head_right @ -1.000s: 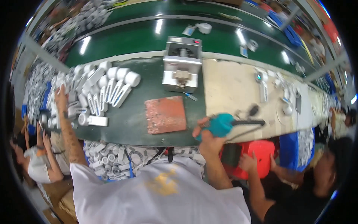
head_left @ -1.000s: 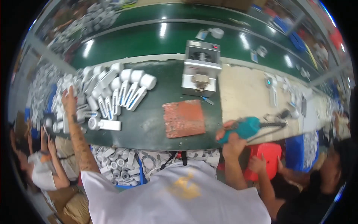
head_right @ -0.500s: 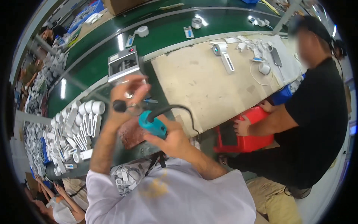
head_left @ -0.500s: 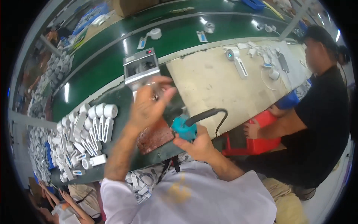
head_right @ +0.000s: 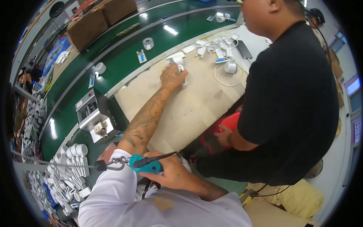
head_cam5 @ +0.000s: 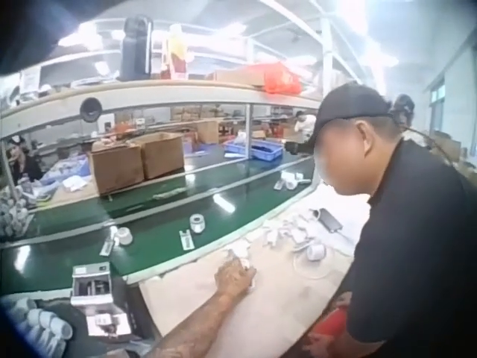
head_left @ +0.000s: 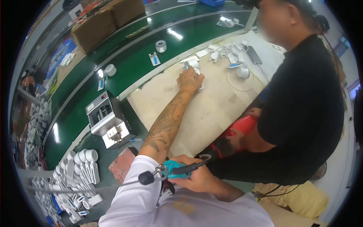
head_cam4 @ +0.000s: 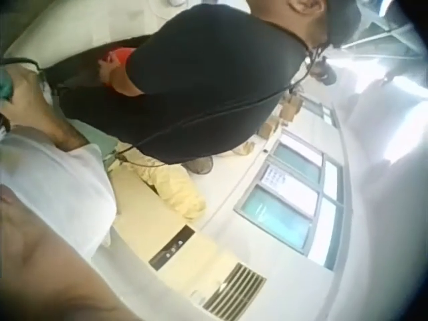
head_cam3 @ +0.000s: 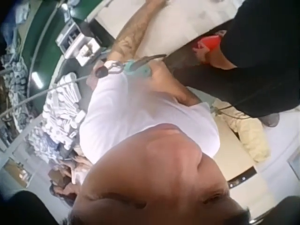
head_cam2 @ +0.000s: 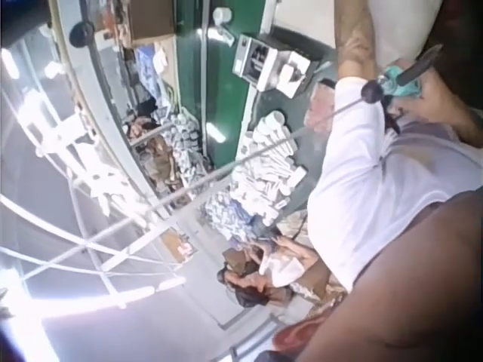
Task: The person assembles plastic device housings by securing internal components into the plastic housings with an electric screwdriver on a factory assembly line.
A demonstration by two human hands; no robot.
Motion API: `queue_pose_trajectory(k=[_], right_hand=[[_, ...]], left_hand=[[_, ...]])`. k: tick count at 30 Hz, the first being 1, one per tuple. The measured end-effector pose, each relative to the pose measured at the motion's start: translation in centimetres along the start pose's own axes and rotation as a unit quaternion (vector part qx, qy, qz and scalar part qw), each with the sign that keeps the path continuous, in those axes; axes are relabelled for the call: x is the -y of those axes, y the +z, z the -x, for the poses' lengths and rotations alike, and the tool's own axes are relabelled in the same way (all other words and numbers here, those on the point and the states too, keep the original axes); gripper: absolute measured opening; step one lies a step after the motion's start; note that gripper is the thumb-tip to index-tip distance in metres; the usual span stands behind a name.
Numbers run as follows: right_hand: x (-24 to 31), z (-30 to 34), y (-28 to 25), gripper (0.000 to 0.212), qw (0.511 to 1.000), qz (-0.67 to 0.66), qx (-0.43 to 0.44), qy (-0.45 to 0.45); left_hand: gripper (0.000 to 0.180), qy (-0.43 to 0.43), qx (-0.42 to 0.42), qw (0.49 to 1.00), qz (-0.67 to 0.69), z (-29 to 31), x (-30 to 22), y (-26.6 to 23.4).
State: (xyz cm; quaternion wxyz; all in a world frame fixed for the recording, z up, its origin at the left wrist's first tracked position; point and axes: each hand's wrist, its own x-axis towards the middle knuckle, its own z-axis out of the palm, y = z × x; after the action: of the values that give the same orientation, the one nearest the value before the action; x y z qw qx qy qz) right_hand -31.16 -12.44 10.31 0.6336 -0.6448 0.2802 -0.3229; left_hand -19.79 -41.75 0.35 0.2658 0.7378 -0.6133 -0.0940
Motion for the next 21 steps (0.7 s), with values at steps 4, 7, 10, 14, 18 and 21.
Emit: queue_pose_trajectory(k=[4,7,10,14,18,21], right_hand=[[-0.5,-0.7,-0.1,0.041,0.989,0.062,-0.042,-0.126],[-0.2,-1.2,0.0,0.038,0.995,0.088,-0.029,-0.048],[-1.1,-1.8,0.8,0.033,0.999,0.04,-0.028,-0.013],[-4.3,-2.8,1.5,0.026,0.997,0.026,-0.064,-0.021],[-3.4,-5.0,4.0,0.041,0.994,-0.065,-0.071,-0.059],[-3.4,-6.7,7.6,0.057,0.987,-0.124,-0.054,-0.09]], left_hand=[[0.044,0.038,-0.024,0.996,0.077,3.1,3.4,-3.2],[0.033,0.125,-0.084,0.983,0.106,8.6,6.5,-7.8],[0.02,0.171,-0.142,0.973,0.062,15.3,8.6,-13.5],[0.021,0.16,-0.111,0.98,0.044,24.2,12.4,-19.4],[0.024,0.152,-0.106,0.983,0.001,30.9,16.9,-22.5],[0.025,0.144,-0.12,0.982,-0.007,34.1,18.7,-22.6]])
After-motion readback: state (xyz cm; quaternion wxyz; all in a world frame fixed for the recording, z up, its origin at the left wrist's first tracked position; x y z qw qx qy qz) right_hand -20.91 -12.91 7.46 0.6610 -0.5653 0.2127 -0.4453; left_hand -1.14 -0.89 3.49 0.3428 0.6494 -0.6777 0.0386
